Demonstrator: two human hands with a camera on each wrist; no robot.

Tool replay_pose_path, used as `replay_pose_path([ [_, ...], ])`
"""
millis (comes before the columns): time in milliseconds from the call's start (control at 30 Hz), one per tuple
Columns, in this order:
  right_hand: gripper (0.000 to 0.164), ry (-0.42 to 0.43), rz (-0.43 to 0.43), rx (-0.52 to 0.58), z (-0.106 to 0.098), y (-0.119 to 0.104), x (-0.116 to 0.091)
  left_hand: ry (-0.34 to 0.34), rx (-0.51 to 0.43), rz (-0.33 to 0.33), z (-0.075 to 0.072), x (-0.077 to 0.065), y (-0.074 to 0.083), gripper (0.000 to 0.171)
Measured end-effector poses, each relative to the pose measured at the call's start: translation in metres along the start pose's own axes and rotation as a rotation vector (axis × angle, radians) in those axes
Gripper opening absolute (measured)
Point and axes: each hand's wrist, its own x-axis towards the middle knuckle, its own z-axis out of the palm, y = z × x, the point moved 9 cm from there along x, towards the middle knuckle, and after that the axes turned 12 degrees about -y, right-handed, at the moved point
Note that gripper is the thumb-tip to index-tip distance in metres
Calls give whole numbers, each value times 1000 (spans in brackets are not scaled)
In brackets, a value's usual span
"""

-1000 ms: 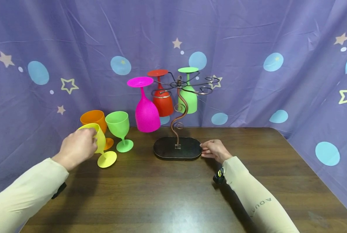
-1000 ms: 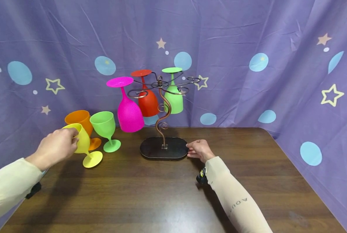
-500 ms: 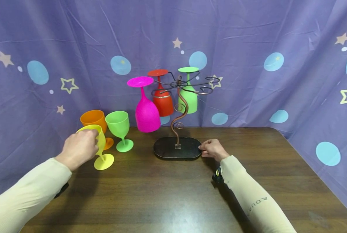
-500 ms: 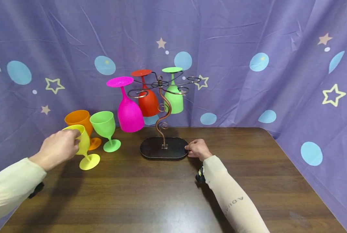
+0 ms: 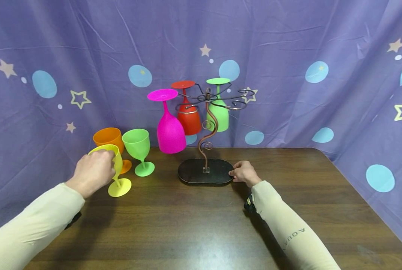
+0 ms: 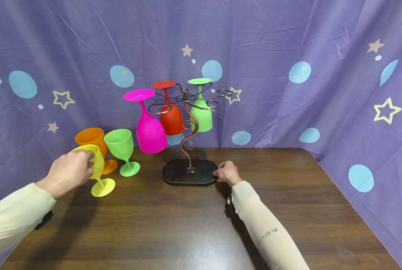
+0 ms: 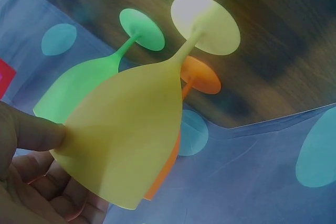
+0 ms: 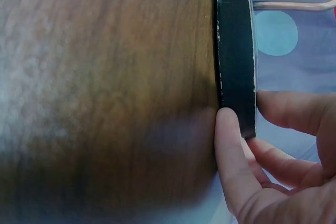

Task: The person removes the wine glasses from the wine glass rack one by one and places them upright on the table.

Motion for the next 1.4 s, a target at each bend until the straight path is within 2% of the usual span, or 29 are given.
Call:
replay_pose_path([
  [400, 34, -7, -6, 2, 0, -1, 0, 6, 0, -3, -3, 3, 0, 7],
  [600, 34, -3, -3, 5, 0, 1, 0, 58, 7, 8, -8, 5, 3, 17],
  [733, 32, -1, -10, -3, 0, 1, 1, 88, 8, 25, -13, 8, 8, 18],
  [1000, 33, 1, -10, -4, 1, 1, 2, 141, 0, 40, -35, 18, 23, 16],
  [1133, 33, -6, -8, -6, 1, 0, 1, 176, -97, 16, -52, 26, 33, 24],
  [1233, 33, -3, 7, 2, -1, 2, 1, 232, -218, 9, -66, 32, 44, 30],
  [1300, 33, -4, 11, 2, -1, 3, 0, 312, -287, 26, -79, 34, 53, 33],
  [1400, 34, -7, 9, 1, 0, 2, 0, 454, -329, 84, -98, 37, 66, 36],
])
